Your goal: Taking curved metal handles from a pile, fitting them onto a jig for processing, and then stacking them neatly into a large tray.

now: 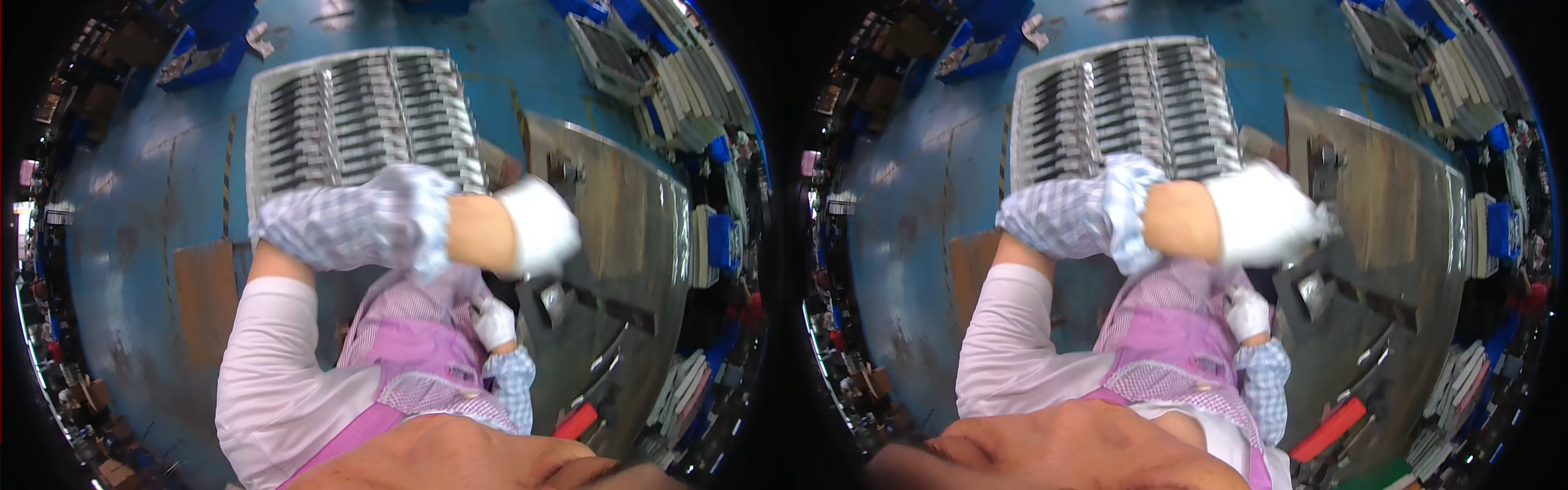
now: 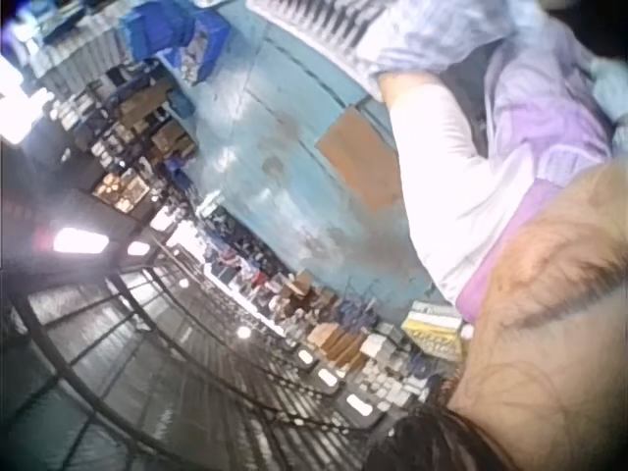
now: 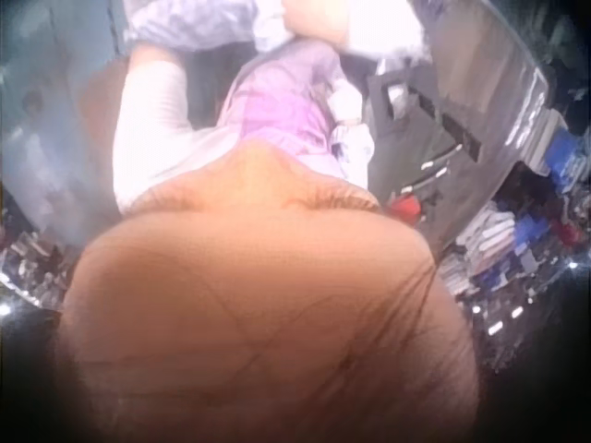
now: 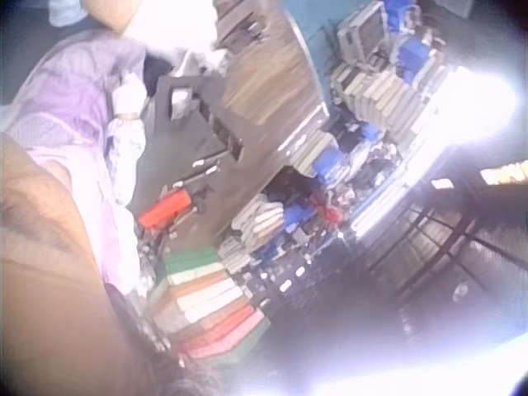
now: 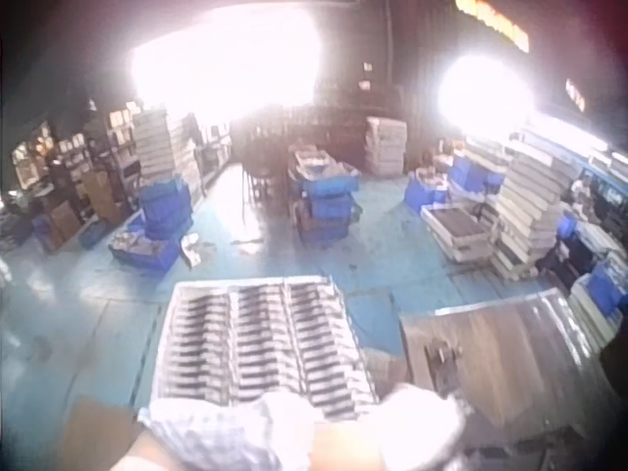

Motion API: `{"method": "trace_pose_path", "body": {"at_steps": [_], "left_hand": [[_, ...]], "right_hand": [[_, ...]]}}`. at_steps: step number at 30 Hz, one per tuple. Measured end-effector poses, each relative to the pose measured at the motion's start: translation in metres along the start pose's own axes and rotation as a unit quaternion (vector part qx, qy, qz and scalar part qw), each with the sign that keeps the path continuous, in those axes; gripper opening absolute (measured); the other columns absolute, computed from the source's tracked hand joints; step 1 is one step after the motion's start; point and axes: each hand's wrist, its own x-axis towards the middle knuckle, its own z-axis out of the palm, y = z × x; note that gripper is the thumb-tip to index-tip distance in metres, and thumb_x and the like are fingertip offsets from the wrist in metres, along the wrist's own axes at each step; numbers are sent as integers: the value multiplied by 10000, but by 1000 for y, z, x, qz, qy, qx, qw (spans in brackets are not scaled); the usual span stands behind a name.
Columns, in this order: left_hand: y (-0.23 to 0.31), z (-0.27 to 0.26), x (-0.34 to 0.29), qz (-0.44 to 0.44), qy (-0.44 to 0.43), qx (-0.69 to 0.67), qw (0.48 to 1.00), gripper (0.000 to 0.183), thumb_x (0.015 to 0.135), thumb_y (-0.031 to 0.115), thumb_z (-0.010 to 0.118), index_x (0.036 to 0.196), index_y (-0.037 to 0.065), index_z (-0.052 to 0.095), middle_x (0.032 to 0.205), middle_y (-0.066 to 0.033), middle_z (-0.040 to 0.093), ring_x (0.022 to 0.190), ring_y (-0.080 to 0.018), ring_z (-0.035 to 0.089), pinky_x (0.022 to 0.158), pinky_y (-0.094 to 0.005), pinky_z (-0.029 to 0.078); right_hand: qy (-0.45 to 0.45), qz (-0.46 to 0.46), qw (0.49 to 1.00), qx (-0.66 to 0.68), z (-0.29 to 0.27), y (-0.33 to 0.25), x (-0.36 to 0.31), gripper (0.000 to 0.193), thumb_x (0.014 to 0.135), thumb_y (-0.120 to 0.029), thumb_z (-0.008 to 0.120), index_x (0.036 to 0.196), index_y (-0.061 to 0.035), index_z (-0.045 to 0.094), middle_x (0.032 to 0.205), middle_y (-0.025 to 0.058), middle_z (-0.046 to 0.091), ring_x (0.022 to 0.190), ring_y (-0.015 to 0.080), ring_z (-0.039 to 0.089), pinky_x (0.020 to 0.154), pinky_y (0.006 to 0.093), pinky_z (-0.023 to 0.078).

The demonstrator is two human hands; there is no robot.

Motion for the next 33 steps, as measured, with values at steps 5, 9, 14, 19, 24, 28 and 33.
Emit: {"method": "trace_pose_path", "body": {"at_steps": [5, 9, 14, 19, 24, 28, 33], "left_hand": [[60, 37, 1, 12, -65, -69, 995, 177, 774, 266, 686, 788, 91, 714, 670, -129, 653, 642, -338, 673, 584, -426, 543], [109, 44, 14, 54, -105, -75, 990, 176, 794, 268, 683, 805, 95, 708, 672, -114, 649, 634, -319, 670, 571, -412, 540], [153, 45, 35, 128, -147, -53, 979, 175, 818, 272, 679, 827, 99, 700, 675, -96, 644, 624, -296, 666, 555, -395, 535], [175, 36, 51, 185, -171, -18, 968, 173, 843, 275, 675, 848, 103, 692, 677, -78, 639, 614, -272, 663, 538, -377, 530], [179, 37, 63, 215, -195, 10, 957, 172, 868, 278, 670, 870, 107, 684, 680, -60, 634, 603, -249, 660, 521, -360, 525], [181, 39, 72, 238, -205, 15, 949, 171, 887, 281, 667, 887, 110, 678, 682, -45, 630, 595, -230, 657, 508, -346, 521], [163, 85, 98, 260, -82, -143, 951, 199, 906, 311, 668, 902, 112, 669, 599, -38, 592, 515, -238, 630, 481, -355, 515]], "right_hand": [[-92, 78, 993, 11, 26, 2, -48, 192, 871, -208, 636, 1023, -123, 718, 923, 146, 702, 825, 331, 679, 750, 449, 549], [-60, 97, 992, 53, 32, 9, -74, 212, 868, -216, 645, 1047, -132, 722, 943, 140, 705, 843, 328, 678, 766, 445, 548], [21, 119, 989, 91, 32, 22, -96, 239, 864, -226, 657, 1077, -144, 726, 967, 133, 710, 866, 324, 678, 787, 439, 548], [90, 109, 985, 99, 41, 39, -103, 227, 872, -189, 629, 1068, -134, 728, 952, 116, 710, 877, 309, 679, 801, 425, 543], [76, 119, 981, 136, 30, 43, -108, 233, 872, -165, 600, 1068, -119, 719, 923, 116, 700, 880, 317, 678, 818, 435, 540], [127, 152, 961, 192, 36, -12, -347, 218, 895, -167, 604, 1071, -98, 711, 954, 119, 705, 913, 306, 678, 844, 421, 541], [276, 206, 896, 281, -18, 113, -243, 191, 948, -161, 615, 1088, -64, 701, 1058, 121, 724, 1007, 271, 682, 886, 404, 535]]}}
